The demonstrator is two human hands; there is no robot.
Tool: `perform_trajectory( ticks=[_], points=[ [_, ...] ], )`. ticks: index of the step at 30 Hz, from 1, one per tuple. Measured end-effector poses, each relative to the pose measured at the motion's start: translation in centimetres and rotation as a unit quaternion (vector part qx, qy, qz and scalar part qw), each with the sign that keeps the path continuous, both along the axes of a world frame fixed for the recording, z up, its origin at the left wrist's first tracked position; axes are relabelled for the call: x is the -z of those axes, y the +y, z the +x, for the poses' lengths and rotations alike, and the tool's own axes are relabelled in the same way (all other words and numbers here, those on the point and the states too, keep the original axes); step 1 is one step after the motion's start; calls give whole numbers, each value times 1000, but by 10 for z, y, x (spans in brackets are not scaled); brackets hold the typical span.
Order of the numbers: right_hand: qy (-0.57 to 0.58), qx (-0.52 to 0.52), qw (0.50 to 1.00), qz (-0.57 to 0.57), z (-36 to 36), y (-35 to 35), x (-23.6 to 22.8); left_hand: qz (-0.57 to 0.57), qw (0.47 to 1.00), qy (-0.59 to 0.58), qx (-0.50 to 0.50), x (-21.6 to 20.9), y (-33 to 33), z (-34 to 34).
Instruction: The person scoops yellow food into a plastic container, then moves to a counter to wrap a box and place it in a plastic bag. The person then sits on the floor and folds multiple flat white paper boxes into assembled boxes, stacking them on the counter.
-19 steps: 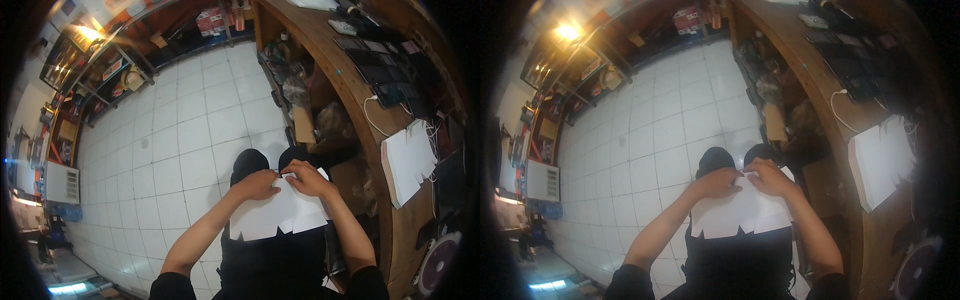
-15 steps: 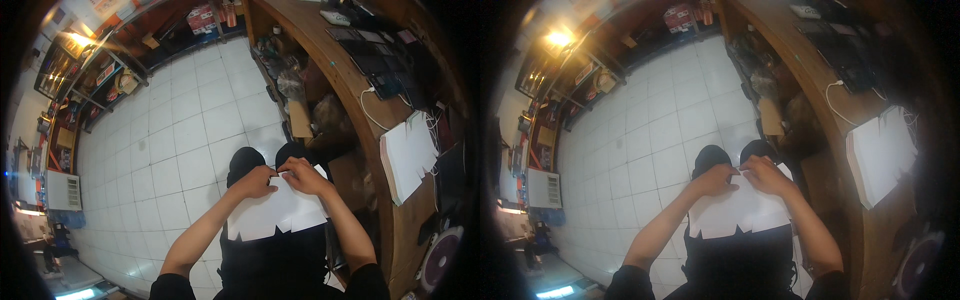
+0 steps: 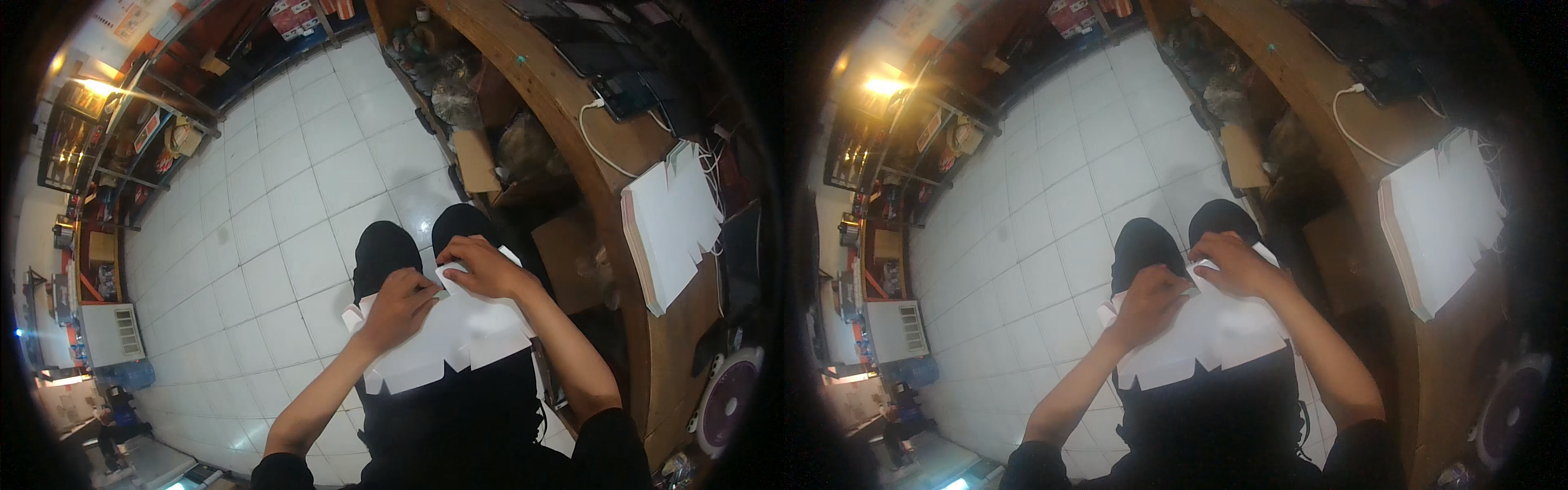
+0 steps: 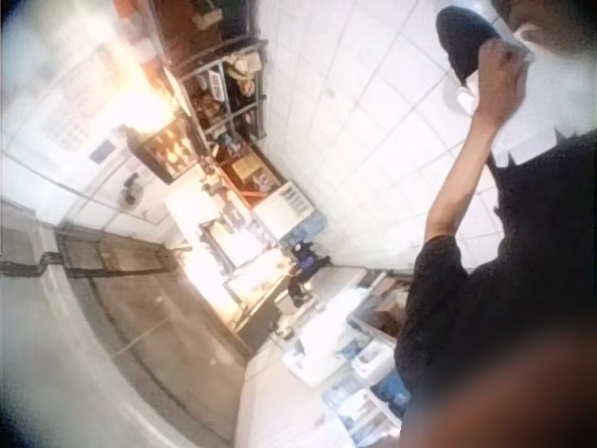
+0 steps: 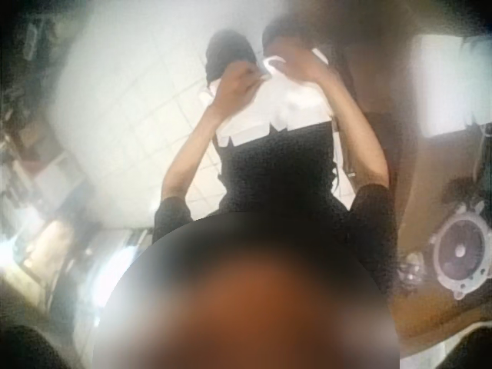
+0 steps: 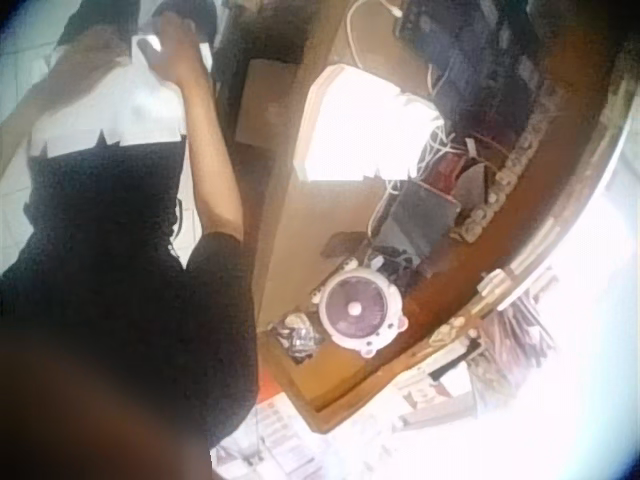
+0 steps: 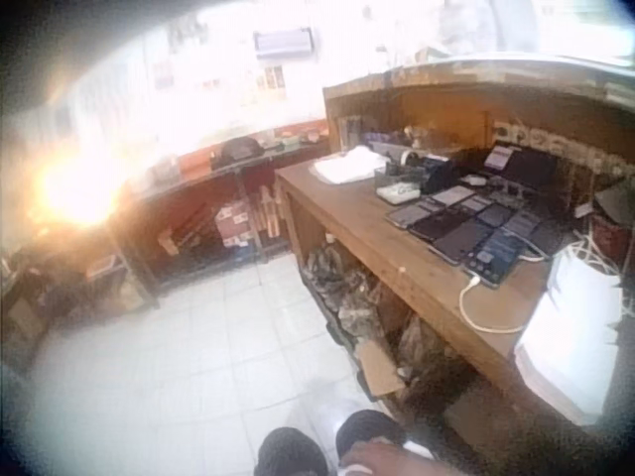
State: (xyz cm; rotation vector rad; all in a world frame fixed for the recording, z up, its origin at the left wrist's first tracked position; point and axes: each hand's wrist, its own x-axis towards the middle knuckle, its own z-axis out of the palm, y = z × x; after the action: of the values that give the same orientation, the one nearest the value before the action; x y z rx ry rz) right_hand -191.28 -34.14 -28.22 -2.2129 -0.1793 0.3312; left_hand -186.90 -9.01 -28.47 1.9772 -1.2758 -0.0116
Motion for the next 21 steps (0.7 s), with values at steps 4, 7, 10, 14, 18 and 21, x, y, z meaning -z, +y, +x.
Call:
perform_trajectory(
  ticks=[4,7,10,14,18,21],
  points=[
    [48,-20,995,-86,-2,-24,-43,95,989,108,39,-18,5,16],
    [106,-65,983,-133,-1,-31,-55,165,961,220,25,-28,7,28],
    [140,-86,979,-121,1,-28,-61,200,938,284,3,-42,-1,32],
    [125,-100,981,-110,2,-28,-56,213,938,274,0,-37,-26,29],
    [110,-94,983,-113,-1,-25,-52,231,915,330,17,-29,-37,35],
    [79,-72,983,-152,-13,-13,-57,194,943,267,-38,-27,-40,19]
  ],
)
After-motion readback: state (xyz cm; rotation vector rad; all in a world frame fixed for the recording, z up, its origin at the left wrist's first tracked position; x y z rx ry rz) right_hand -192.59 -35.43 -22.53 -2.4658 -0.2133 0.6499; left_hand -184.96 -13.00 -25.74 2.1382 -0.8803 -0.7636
